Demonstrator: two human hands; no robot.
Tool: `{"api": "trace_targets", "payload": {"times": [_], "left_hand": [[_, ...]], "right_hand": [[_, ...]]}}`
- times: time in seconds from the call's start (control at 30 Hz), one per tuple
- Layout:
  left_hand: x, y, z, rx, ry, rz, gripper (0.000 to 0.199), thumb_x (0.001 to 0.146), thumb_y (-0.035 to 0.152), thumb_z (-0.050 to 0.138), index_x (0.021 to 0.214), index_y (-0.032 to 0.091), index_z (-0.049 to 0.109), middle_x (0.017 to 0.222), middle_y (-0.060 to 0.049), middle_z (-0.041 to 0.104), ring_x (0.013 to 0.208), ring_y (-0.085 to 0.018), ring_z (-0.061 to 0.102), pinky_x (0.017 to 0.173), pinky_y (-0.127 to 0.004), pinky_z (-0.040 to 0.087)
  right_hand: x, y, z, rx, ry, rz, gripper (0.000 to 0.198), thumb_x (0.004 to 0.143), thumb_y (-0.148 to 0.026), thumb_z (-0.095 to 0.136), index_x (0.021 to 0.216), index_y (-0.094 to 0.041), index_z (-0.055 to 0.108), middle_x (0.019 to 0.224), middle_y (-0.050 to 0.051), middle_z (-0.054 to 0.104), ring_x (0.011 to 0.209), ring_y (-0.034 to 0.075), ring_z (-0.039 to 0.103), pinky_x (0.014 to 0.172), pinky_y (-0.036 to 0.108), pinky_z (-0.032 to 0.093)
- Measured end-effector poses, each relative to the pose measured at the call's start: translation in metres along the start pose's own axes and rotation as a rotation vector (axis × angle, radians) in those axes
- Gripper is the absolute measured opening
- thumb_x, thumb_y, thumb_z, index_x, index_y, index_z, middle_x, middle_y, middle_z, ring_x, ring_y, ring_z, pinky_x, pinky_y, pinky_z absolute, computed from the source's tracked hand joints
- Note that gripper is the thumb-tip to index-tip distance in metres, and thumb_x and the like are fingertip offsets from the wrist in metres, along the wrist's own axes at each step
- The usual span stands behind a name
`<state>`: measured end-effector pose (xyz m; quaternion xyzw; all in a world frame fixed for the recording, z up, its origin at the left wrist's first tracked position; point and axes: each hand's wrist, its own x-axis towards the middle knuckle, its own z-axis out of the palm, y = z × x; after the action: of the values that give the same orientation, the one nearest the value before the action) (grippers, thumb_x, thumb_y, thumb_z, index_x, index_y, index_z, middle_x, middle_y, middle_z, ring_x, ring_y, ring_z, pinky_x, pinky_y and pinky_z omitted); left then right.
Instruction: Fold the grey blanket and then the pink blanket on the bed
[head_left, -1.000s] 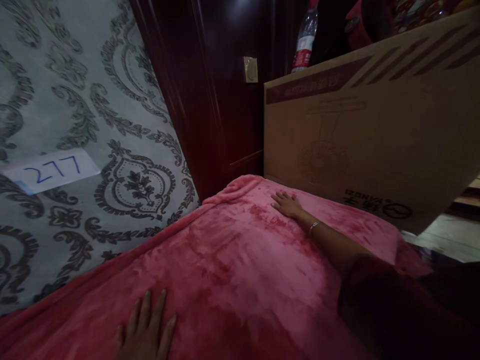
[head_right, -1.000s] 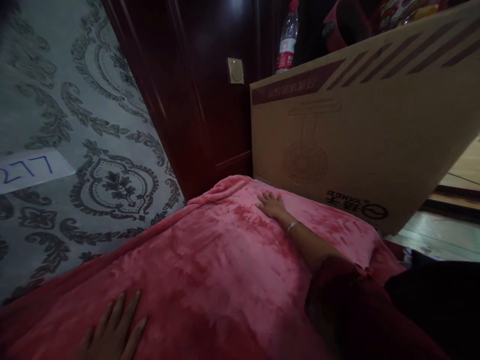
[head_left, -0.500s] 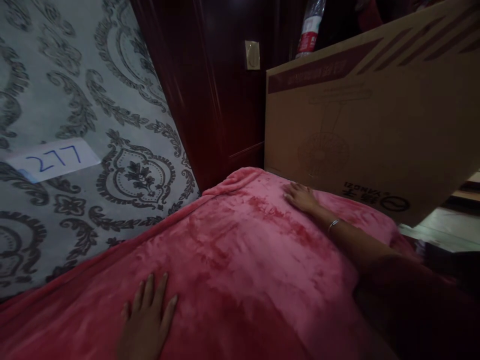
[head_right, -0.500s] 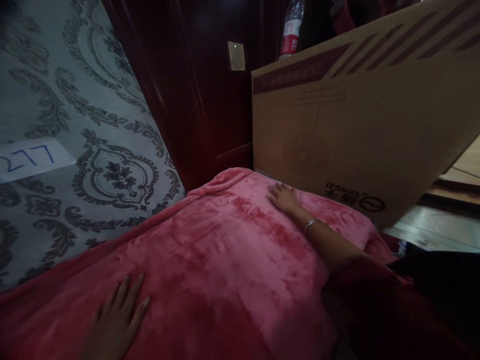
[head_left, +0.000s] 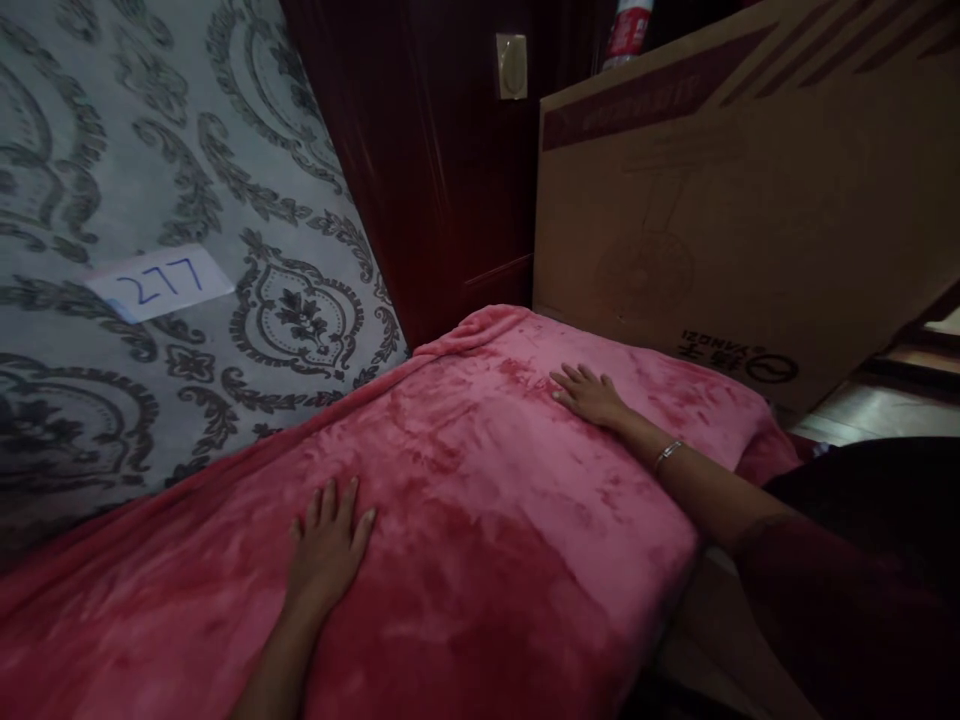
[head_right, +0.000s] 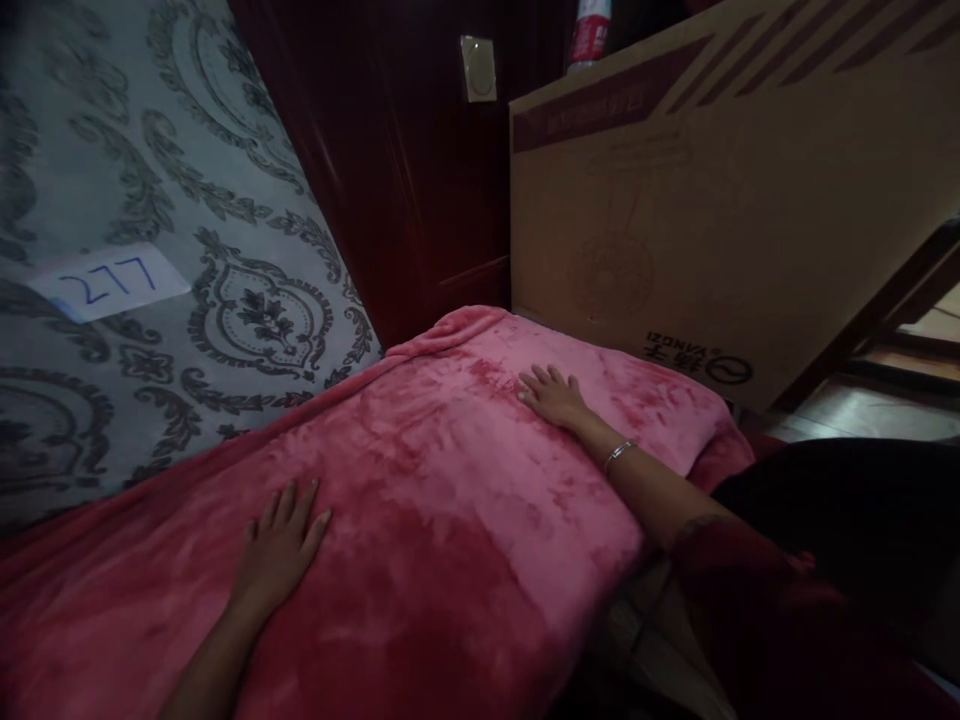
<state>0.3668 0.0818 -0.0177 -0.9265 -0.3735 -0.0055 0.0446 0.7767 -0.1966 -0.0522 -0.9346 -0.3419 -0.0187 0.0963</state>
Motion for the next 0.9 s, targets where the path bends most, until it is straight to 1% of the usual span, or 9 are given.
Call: {"api": "trace_targets", "payload": {"times": [0.13,0.3,0.43,0.5,0.57,0.67,0.73,0.8,0.9], "left_hand": [[-0.002,0.001,-0.002,-0.03,0.007,-0.004,0.064,0.1,0.044,0.03,0.158,0.018,0.035,0.166,-0.018,0.026,0.153,-0.036,0.025,0.118,-0.062,0.026],[-0.005,0.006,-0.006,-0.015,0.003,0.001,0.064,0.101,0.044,0.029,0.158,0.016,0.033,0.166,-0.018,0.026,0.153,-0.036,0.024,0.119,-0.06,0.024],[-0.006,0.007,-0.017,-0.05,-0.058,-0.011,0.064,0.102,0.046,0.029,0.159,0.016,0.031,0.167,-0.018,0.024,0.154,-0.036,0.022,0.12,-0.059,0.022],[-0.01,0.007,-0.026,-0.102,-0.09,-0.021,0.065,0.102,0.046,0.029,0.16,0.017,0.027,0.167,-0.017,0.023,0.154,-0.034,0.021,0.12,-0.058,0.022],[-0.022,0.009,-0.032,-0.138,-0.079,0.002,0.066,0.103,0.046,0.029,0.161,0.017,0.024,0.167,-0.017,0.023,0.155,-0.033,0.02,0.121,-0.057,0.021],[-0.051,0.016,-0.029,-0.106,-0.041,0.097,0.065,0.102,0.049,0.033,0.16,0.02,0.03,0.167,-0.015,0.024,0.155,-0.035,0.017,0.122,-0.06,0.016],[-0.072,0.023,-0.02,-0.069,-0.036,0.131,0.066,0.1,0.052,0.037,0.159,0.022,0.032,0.168,-0.014,0.022,0.155,-0.037,0.017,0.122,-0.061,0.015],[-0.088,0.03,-0.009,-0.05,-0.008,0.124,0.067,0.1,0.052,0.038,0.159,0.022,0.033,0.168,-0.014,0.022,0.154,-0.037,0.018,0.122,-0.06,0.015],[-0.099,0.035,0.0,-0.05,0.045,0.106,0.066,0.101,0.052,0.038,0.159,0.022,0.033,0.167,-0.014,0.025,0.154,-0.036,0.019,0.122,-0.06,0.015]], "right_hand": [[-0.021,-0.006,0.008,-0.023,-0.002,-0.013,0.064,0.102,-0.056,0.023,0.16,-0.031,0.028,0.169,0.005,0.017,0.153,0.034,0.016,0.117,0.063,0.024],[-0.024,-0.011,-0.008,0.0,-0.037,0.023,0.062,0.103,-0.052,0.024,0.161,-0.029,0.027,0.169,0.005,0.015,0.154,0.032,0.013,0.119,0.063,0.02],[-0.03,-0.033,-0.024,0.045,-0.086,0.08,0.062,0.103,-0.049,0.026,0.159,-0.024,0.032,0.167,0.013,0.022,0.151,0.039,0.02,0.114,0.069,0.026],[-0.043,-0.051,-0.024,0.053,-0.09,0.04,0.062,0.104,-0.051,0.024,0.159,-0.026,0.031,0.167,0.013,0.022,0.151,0.038,0.022,0.113,0.068,0.027],[-0.062,-0.069,-0.017,0.056,-0.077,-0.079,0.062,0.103,-0.055,0.026,0.16,-0.03,0.03,0.168,0.009,0.02,0.153,0.035,0.018,0.117,0.065,0.024],[-0.094,-0.087,0.001,0.036,-0.061,-0.225,0.064,0.102,-0.06,0.03,0.159,-0.033,0.031,0.168,0.006,0.02,0.153,0.036,0.017,0.118,0.064,0.022],[-0.109,-0.09,0.01,0.011,-0.044,-0.235,0.064,0.102,-0.06,0.03,0.16,-0.032,0.03,0.168,0.007,0.02,0.152,0.036,0.018,0.118,0.065,0.021],[-0.116,-0.089,0.015,-0.014,-0.026,-0.223,0.064,0.102,-0.059,0.029,0.16,-0.031,0.03,0.168,0.007,0.02,0.152,0.036,0.019,0.118,0.063,0.021],[-0.116,-0.086,0.017,-0.026,-0.03,-0.219,0.065,0.102,-0.06,0.027,0.16,-0.031,0.03,0.168,0.007,0.021,0.152,0.036,0.019,0.117,0.064,0.022]]}}
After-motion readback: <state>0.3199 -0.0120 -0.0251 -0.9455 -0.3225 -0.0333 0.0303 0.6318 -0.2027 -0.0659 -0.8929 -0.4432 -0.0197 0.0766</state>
